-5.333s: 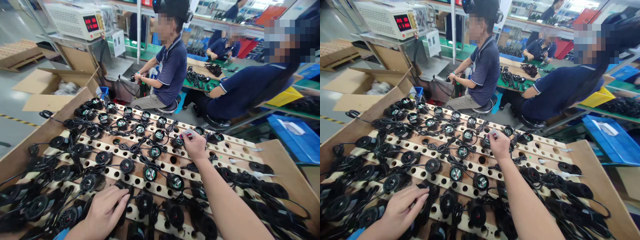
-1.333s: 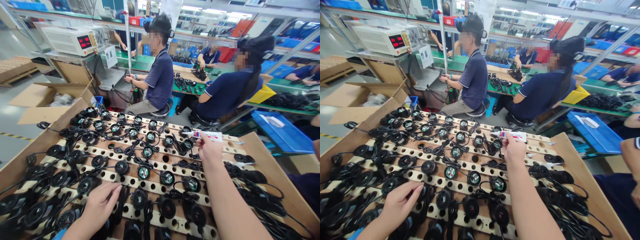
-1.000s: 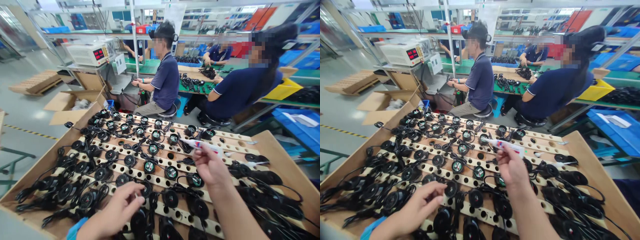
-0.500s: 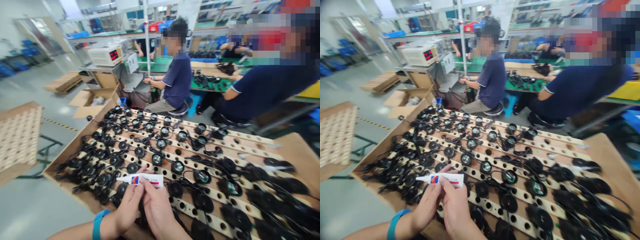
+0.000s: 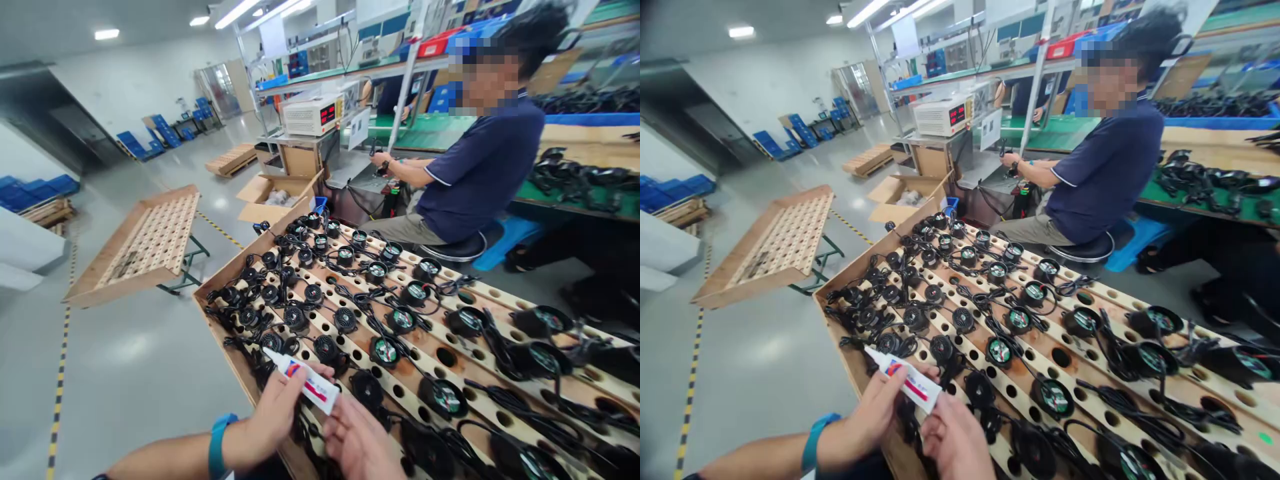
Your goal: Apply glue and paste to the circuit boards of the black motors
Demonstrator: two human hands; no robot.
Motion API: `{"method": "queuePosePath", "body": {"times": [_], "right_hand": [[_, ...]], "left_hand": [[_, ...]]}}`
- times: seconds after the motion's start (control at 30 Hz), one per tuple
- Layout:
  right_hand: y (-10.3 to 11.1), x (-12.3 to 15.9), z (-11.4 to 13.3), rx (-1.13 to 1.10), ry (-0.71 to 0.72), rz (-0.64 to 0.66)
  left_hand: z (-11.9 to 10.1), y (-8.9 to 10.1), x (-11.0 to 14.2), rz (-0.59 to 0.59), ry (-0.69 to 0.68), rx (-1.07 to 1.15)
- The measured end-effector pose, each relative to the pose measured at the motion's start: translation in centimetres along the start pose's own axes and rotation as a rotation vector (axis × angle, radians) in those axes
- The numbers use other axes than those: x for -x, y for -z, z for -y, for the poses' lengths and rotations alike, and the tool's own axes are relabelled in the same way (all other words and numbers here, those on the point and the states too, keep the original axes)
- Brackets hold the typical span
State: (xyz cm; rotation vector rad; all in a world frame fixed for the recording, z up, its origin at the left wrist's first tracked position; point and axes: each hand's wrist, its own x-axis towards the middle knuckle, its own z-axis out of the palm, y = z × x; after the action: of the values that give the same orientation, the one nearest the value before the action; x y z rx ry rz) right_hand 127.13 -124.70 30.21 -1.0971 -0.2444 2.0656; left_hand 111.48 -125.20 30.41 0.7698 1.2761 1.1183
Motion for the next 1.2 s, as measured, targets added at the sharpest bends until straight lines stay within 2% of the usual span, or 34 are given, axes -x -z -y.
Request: {"method": "queuePosePath", "body": {"times": [0.07, 0.2, 0.27, 0.3, 0.33, 0.4, 0.47, 0.57, 0.7, 0.87, 1.03, 1.2], "right_hand": [[1.9, -0.7, 2.8, 0.259, 0.082, -0.09], [4.5, -3.5, 10.1, 0.807, 0.473, -0.345], [4.1, -6.1, 12.8, 1.073, 0.656, -0.425], [3.5, -7.8, 13.7, 1.209, 0.715, -0.414], [2.5, -9.7, 14.4, 1.345, 0.749, -0.391], [0.1, -13.9, 15.0, 1.62, 0.722, -0.306], [-2.2, -18.2, 15.0, 1.873, 0.621, -0.257], [-4.4, -23.6, 14.8, 2.022, 0.471, -0.272], [-4.8, -27.2, 14.4, 2.139, 0.294, -0.286], [-4.7, -26.9, 14.4, 2.225, 0.196, -0.241], [-5.0, -25.6, 14.1, 2.27, 0.075, -0.22], [-5.7, -24.9, 14.1, 2.217, -0.029, -0.247]], "left_hand": [[-1.3, 3.1, -0.6, -0.062, -0.031, -0.071], [-3.4, 10.8, -2.1, -0.27, -0.144, -0.287], [-4.1, 14.2, -3.0, -0.355, -0.2, -0.411], [-4.3, 15.5, -3.4, -0.381, -0.218, -0.452], [-4.5, 16.7, -3.9, -0.401, -0.227, -0.474], [-4.8, 18.4, -4.9, -0.413, -0.23, -0.489], [-4.8, 19.4, -6.0, -0.404, -0.225, -0.481], [-4.0, 20.6, -7.4, -0.361, -0.199, -0.41], [-1.8, 21.9, -8.1, -0.254, -0.129, -0.277], [-0.8, 22.5, -8.1, -0.103, -0.154, -0.287], [-1.7, 22.2, -7.9, -0.024, -0.26, -0.358], [-1.2, 22.7, -7.9, 0.015, -0.236, -0.324]]}}
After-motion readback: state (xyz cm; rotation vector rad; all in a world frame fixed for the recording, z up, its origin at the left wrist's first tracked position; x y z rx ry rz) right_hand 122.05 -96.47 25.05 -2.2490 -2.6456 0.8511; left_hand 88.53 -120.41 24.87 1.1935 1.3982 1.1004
